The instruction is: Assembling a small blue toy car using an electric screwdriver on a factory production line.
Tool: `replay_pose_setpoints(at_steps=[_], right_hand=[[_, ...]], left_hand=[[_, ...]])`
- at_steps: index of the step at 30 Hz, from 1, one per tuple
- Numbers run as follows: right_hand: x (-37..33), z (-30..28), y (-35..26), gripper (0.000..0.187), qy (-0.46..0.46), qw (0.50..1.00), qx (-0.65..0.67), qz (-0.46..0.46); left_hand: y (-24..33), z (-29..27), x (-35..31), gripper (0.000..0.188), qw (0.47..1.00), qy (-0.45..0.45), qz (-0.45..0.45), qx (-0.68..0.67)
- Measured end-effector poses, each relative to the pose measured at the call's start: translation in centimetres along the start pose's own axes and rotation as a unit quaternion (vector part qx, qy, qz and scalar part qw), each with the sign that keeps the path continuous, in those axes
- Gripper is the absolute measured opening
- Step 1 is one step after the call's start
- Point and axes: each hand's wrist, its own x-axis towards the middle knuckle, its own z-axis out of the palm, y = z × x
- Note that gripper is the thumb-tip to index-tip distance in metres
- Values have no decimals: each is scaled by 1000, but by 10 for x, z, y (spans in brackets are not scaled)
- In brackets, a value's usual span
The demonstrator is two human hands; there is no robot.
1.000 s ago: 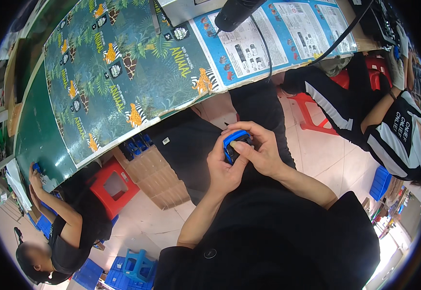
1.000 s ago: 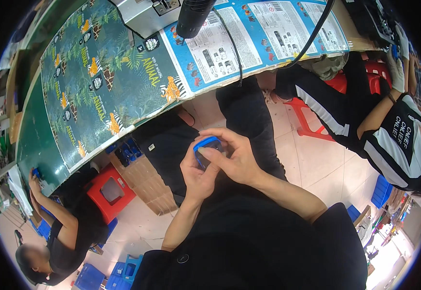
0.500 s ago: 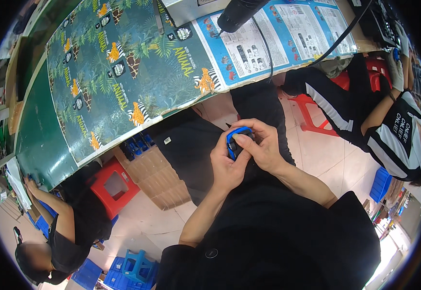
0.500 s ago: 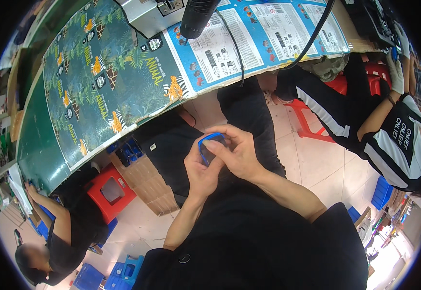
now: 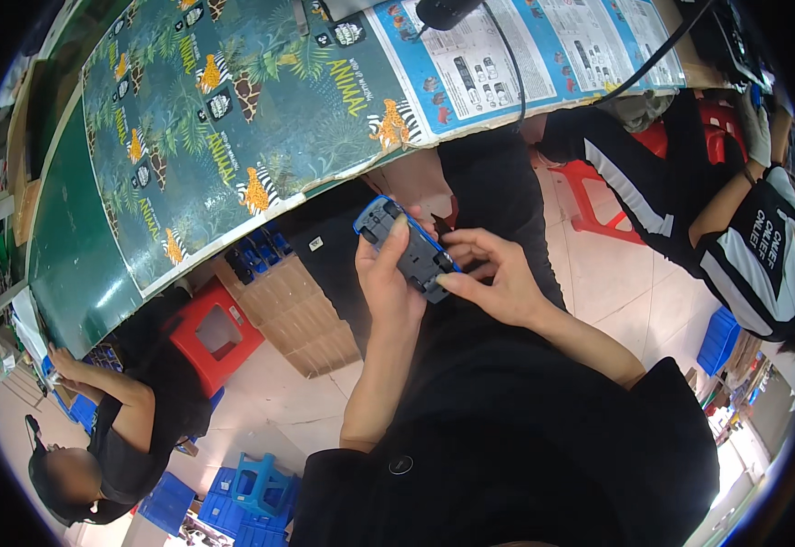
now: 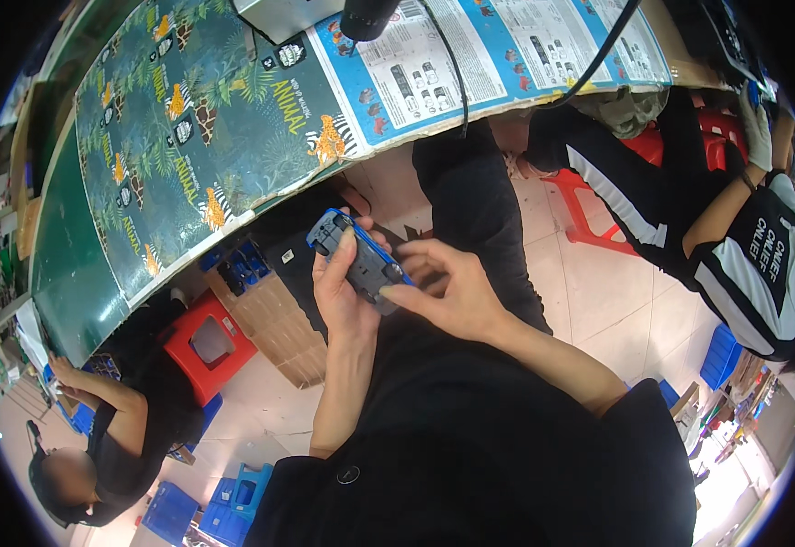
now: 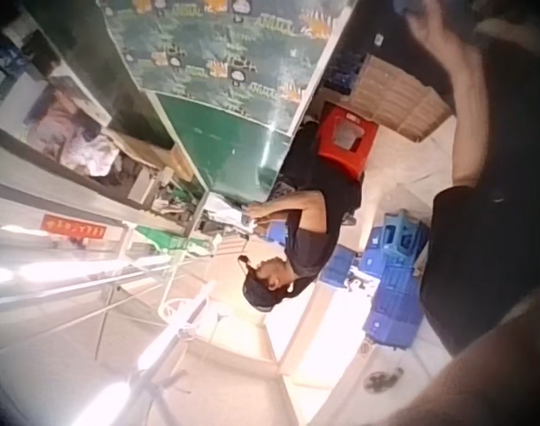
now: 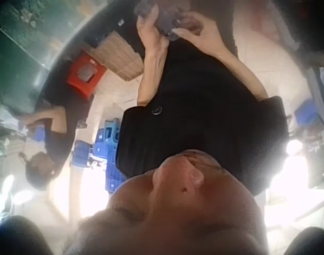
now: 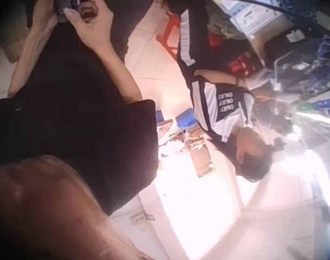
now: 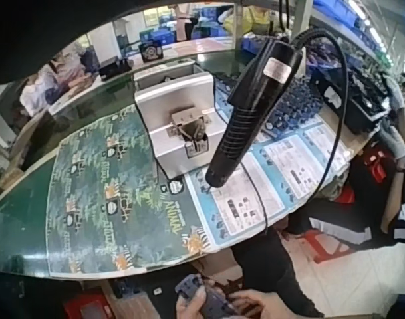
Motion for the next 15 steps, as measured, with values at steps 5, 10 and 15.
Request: replay_pose_setpoints(at_steps=[5,10,15], right_hand=[[2,12,13,36,1,1000,24,6],[5,14,17,31,-11,991,131,30],[9,9,19,25,-32,995,83,46]], left_hand=[[-7,4,0,34,999,6,43,17],[-7,6,-1,37,999,18,43,7],[-15,2,3,39,998,38,44,17]])
